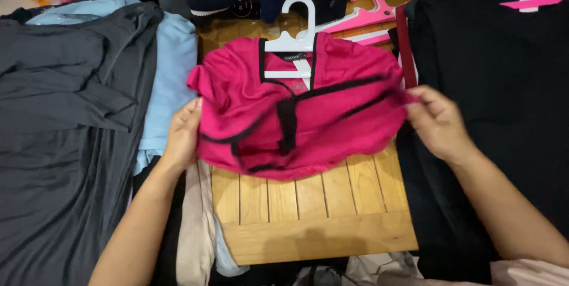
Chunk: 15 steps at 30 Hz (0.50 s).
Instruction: The person buttons a pink blouse and places it on a white hanger. They then pick up a dark gray shirt, place it on a pink hanger, and smooth the fabric. The person works on a wooden surface with other clothes nearby.
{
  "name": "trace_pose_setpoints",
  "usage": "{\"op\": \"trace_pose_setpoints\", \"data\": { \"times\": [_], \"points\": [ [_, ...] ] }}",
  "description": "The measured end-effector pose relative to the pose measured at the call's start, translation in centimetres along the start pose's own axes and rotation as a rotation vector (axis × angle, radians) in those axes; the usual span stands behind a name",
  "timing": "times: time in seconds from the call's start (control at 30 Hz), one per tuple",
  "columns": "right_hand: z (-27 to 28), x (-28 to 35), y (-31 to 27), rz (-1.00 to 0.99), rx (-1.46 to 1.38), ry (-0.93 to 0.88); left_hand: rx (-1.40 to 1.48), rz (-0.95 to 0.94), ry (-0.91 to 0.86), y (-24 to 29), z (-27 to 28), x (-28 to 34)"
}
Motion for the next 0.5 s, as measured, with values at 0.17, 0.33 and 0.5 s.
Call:
{"op": "trace_pose_setpoints", "data": {
  "times": [0.17,0.33,0.5],
  "points": [
    [-1.9,-0.7,0.5,-0.149,-0.129,0.043,-0.611,0.217,-0.147,4.3,-4.6,1.7],
    [-3.9,-1.8,1.5,-0.060,0.617,-0.126,-1.273,0.171,-0.183,1.5,-4.1,1.7],
    [-7.5,-2.1,-4.5,0.484,0.575,-0.294,-1.483,-0.019,-0.311,3.7,-8.2,3.7]
  ]
}}
Point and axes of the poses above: each hand's wrist, its own x-axis away from the middle knuckle, its own z-axis out of the back of the hand, y = z × x, the point moved 1 cm from there along -x, towards the middle knuckle, and after that the axes turned 12 degrees about x, right-handed, at the moved point
